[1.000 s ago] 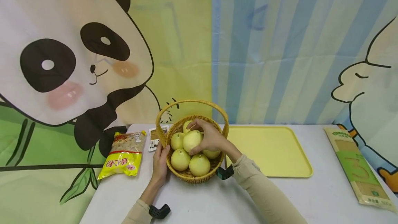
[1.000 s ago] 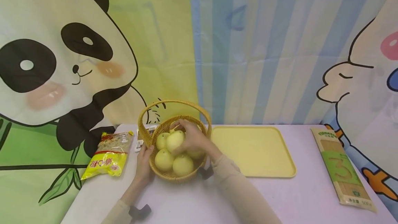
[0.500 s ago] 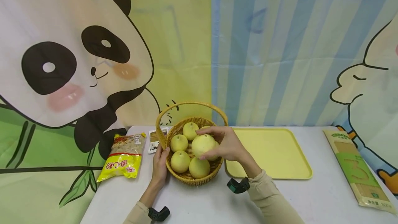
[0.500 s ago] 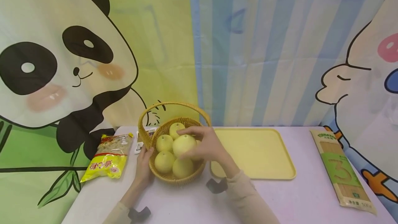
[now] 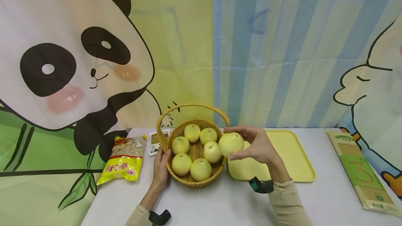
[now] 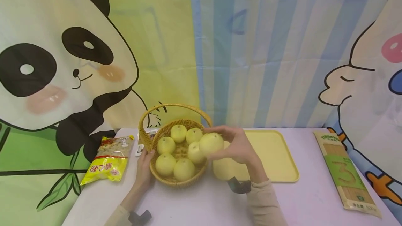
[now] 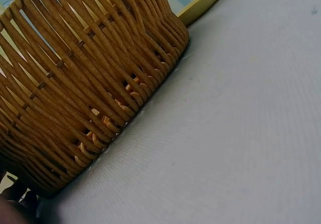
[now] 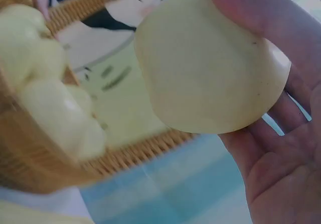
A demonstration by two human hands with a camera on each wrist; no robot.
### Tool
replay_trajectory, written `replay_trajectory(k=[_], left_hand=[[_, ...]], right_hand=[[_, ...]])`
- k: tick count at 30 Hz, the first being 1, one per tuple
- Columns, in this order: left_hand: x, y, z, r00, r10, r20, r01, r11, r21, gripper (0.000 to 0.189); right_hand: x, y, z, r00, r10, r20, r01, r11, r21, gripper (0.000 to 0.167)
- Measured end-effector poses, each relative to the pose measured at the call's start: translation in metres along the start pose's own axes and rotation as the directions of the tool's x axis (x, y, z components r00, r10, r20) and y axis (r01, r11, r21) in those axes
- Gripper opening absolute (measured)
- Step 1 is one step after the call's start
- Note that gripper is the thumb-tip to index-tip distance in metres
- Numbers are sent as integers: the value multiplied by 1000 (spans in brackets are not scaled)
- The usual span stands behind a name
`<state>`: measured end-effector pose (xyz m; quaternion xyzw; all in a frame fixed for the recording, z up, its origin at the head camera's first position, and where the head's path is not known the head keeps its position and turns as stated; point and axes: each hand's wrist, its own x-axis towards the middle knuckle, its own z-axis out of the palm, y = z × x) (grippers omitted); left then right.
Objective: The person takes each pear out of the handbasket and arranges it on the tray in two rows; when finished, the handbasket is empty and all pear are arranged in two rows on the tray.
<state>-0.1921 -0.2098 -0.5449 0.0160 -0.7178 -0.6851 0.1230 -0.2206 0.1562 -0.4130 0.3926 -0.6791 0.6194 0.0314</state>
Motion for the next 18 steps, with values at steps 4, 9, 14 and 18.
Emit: replay_trajectory(k=[4,9,14,18], left_hand=[[0,0,-1,1000,9,8,-9,1000,-5,55],[1,2,-3,1000,20,8,-20,1000,-18,55],[1,5,-3,1000,15,3,-15,1000,-15,55],[0,3,-1,1000,3,-1,-3,1000,-14,54]], right_hand=[[-7,5,-22,998,42,-48,-43,999,-9,74],[-11,29,-42,975,130,-180,-145,987,-74,71],[-10,64,-50,927,234,-291,-262,963,-60,70],[-9,85,-50,906,273,-323,-293,956,-15,71]])
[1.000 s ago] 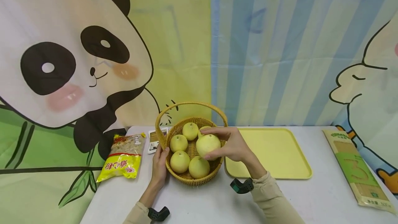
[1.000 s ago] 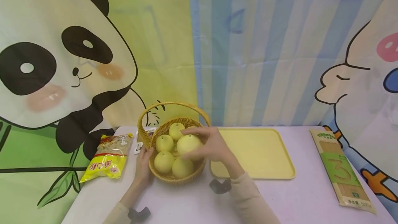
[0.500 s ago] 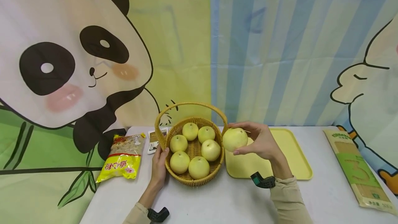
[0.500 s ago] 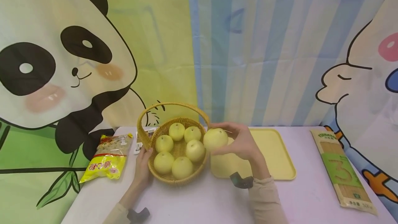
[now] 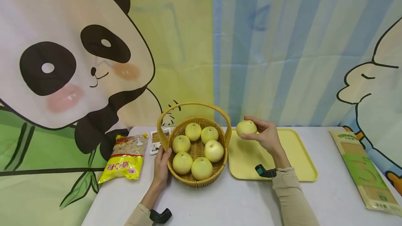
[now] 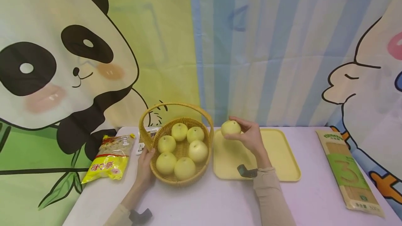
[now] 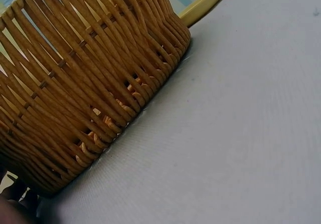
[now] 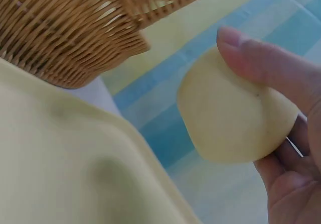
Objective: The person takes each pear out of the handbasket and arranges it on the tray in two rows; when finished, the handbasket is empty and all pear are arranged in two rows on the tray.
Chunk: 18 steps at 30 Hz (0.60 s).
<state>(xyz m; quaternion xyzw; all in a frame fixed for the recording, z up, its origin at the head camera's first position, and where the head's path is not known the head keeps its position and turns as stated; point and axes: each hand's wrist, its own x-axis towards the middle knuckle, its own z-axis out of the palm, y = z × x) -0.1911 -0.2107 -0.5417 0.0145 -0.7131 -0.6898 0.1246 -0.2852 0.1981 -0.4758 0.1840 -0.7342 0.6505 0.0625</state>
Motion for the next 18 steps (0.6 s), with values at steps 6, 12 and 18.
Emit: replay_trajectory(k=[6,12,18], left_hand=[[0,-1,0,1000,-11,-1,11,1000,13,54],[0,-1,-1,1000,-9,-6,9,1000,9,53],[-1,1,0,1000,-13,3,13,1000,13,53]], right_hand=[[6,20,8,999,43,-7,-43,999,25,72],[8,30,19,996,89,6,-90,995,40,72],[7,39,24,994,111,15,-111,994,-1,69]])
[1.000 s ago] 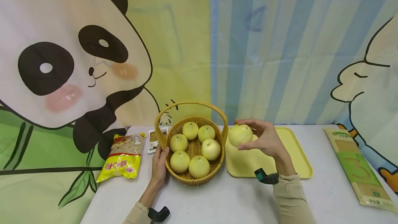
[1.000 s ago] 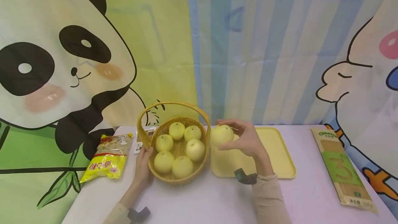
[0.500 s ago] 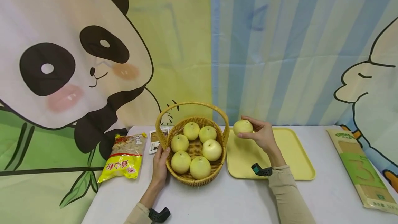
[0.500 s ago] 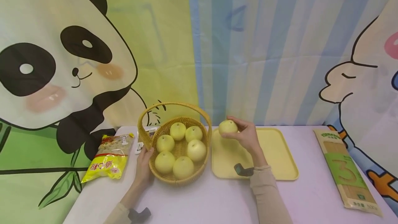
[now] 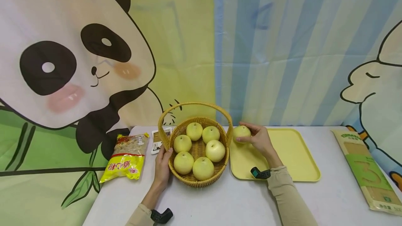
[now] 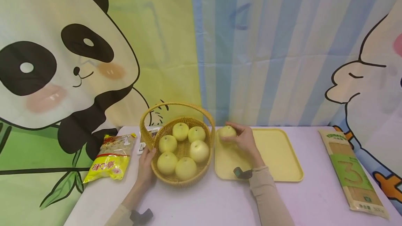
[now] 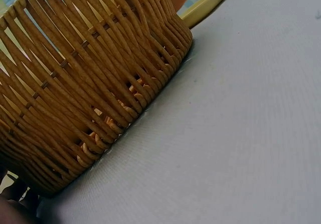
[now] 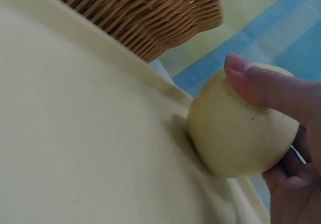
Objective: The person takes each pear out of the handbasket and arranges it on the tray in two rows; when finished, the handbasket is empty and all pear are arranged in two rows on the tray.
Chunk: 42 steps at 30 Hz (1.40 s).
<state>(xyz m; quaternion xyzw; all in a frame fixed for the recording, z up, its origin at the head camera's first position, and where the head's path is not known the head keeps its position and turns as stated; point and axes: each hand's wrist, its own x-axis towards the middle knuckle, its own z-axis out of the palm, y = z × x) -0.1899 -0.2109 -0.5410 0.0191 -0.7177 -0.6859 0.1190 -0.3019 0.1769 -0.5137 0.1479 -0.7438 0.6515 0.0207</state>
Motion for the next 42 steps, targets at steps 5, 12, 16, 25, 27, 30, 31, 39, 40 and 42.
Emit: replay_trajectory(k=[5,12,16,25,27,30,31,39,40,42], left_hand=[[-1,1,0,1000,-5,-3,5,1000,4,51],[-1,3,0,1000,7,-4,-7,1000,2,54],[0,4,1,1000,17,-6,-17,1000,-22,56],[-1,0,3,1000,-2,0,2,1000,-4,56],[-2,-1,2,1000,-3,-3,3,1000,-8,55],[-1,-3,1,1000,10,-5,-10,1000,-17,55],[0,-3,1,1000,14,-6,-14,1000,-20,55],[2,-1,0,1000,20,0,-20,1000,-16,57],[2,0,0,1000,19,1,-19,1000,-20,57],[3,0,1,1000,22,0,-22,999,-29,56]], right_hand=[[3,6,3,1000,-10,11,11,999,-50,68],[6,5,10,997,-52,64,56,996,-66,69],[6,5,11,997,-44,71,52,992,-119,69],[0,2,5,992,-58,110,80,974,-210,83],[-1,-4,3,992,-69,109,91,972,-217,88],[-5,-25,-2,991,-100,83,116,969,-217,88],[-6,-33,-4,990,-121,72,133,968,-211,87],[-24,-102,-9,951,-307,44,305,951,51,69],[-28,-109,-8,945,-323,52,317,943,100,65],[-35,-122,-6,926,-365,92,341,918,204,58]])
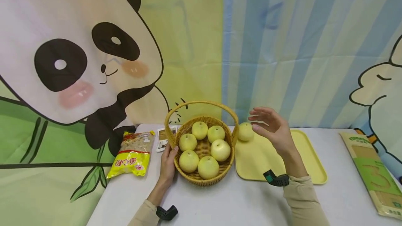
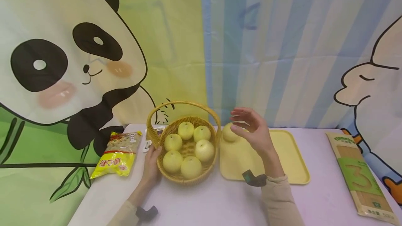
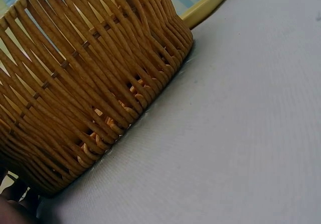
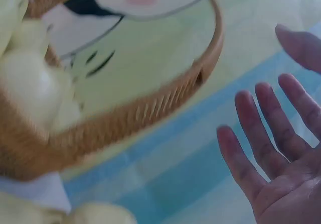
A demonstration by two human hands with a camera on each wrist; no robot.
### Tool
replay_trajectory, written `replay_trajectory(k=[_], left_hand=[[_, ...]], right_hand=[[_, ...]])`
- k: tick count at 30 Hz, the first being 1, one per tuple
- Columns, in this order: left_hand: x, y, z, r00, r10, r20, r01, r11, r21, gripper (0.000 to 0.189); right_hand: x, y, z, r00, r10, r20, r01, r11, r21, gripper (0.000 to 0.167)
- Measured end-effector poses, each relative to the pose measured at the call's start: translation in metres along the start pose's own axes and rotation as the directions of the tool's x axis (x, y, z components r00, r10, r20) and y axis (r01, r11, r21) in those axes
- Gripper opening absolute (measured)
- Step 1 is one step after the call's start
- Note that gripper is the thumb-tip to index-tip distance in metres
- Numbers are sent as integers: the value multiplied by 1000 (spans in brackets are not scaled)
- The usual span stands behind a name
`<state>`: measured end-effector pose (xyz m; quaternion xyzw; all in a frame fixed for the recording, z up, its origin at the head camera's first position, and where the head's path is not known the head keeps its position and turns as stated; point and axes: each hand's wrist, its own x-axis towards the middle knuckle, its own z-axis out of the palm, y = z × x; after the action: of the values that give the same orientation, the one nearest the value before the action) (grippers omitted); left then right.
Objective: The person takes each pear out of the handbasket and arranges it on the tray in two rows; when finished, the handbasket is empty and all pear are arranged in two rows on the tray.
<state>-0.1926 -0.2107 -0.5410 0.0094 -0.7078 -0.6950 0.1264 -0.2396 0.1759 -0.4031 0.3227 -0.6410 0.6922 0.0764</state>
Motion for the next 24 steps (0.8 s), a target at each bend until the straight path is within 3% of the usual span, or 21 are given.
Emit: replay_trajectory(k=[2,5,10,14,20,24], left_hand=[[0,-1,1,1000,3,0,-3,1000,-8,56],[1,-2,1,1000,3,-6,-3,1000,-14,56],[0,-2,1,1000,7,-12,-7,1000,-2,55],[0,-2,2,1000,5,-12,-5,1000,5,55],[0,-2,1,1000,-4,-8,4,1000,-2,54],[-1,0,1,1000,-8,-2,8,1000,0,56]], right_hand=[[-1,-11,9,997,-19,70,15,998,59,56],[-1,-18,28,976,-35,213,24,998,54,60],[-1,-7,71,914,51,403,-10,995,-104,68],[4,11,95,879,123,461,-11,971,-239,71],[13,37,115,824,232,517,-30,929,-369,78],[15,46,125,792,294,534,-10,882,-471,78]])
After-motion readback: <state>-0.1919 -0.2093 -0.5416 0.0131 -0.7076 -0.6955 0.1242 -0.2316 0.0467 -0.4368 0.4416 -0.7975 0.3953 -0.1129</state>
